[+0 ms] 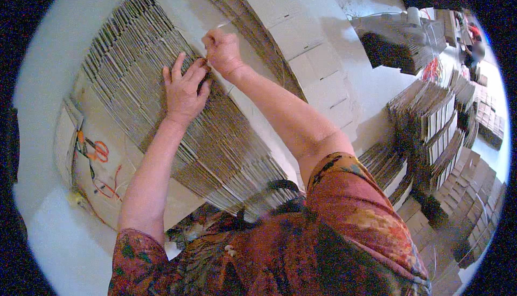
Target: The person gathers stacks of flat cardboard pieces, aligns them, and ties them into bundles using white plastic ties. The person then moves the tied bundles to the floor and repeats the process with additional stacks.
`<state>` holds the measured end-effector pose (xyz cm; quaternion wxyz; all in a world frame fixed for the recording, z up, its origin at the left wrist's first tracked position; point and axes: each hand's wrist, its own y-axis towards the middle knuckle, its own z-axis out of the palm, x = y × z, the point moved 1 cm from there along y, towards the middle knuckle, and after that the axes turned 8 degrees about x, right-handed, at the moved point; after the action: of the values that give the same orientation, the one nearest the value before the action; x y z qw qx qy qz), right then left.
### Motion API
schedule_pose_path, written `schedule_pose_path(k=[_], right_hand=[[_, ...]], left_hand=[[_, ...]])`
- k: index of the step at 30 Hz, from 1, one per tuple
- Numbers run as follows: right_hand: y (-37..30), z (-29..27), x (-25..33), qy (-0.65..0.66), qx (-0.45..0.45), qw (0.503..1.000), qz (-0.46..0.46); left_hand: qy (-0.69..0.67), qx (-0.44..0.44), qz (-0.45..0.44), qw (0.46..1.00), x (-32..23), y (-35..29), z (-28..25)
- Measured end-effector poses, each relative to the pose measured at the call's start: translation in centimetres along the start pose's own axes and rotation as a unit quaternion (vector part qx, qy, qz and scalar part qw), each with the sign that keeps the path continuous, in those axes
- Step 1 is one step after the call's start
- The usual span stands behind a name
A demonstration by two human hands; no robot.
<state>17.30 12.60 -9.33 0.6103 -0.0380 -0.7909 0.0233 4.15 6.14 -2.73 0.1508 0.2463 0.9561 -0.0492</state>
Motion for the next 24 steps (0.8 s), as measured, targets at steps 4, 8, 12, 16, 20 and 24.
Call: schedule_pose_path(k=[4, 8, 12, 16, 20, 24], right_hand=[[4.7, -2.2, 1.7, -0.096, -0.073, 0.991, -0.064], [3.3, -4.4, -2.3, -0.047, -0.149, 0.974, 0.162], [-1.7, -4.6, -6.8, -0.185, -0.136, 0.94, 0.251], [-2.1, -2.8, -6.8, -0.221, -0.084, 0.932, 0.274], [0.0, -0.5, -7.3, -0.311, 0.015, 0.918, 0.244], [-0.6, 0.4, -8.0, -0.012, -0.053, 0.962, 0.266]], left_hand=[[-0.01, -0.009, 0.001, 1.0, 0.0, 0.1, 0.1], [-0.013, 0.003, -0.009, 1.0, 0.1, 0.0, 0.1], [-0.01, -0.018, -0.01, 1.0, 0.1, -0.1, 0.2], [-0.003, -0.02, -0.007, 1.0, -0.1, 0.1, 0.2], [-0.001, -0.009, -0.006, 1.0, -0.1, 0.1, 0.2], [-0.003, 0.007, -0.006, 1.0, -0.3, 0.2, 0.0]])
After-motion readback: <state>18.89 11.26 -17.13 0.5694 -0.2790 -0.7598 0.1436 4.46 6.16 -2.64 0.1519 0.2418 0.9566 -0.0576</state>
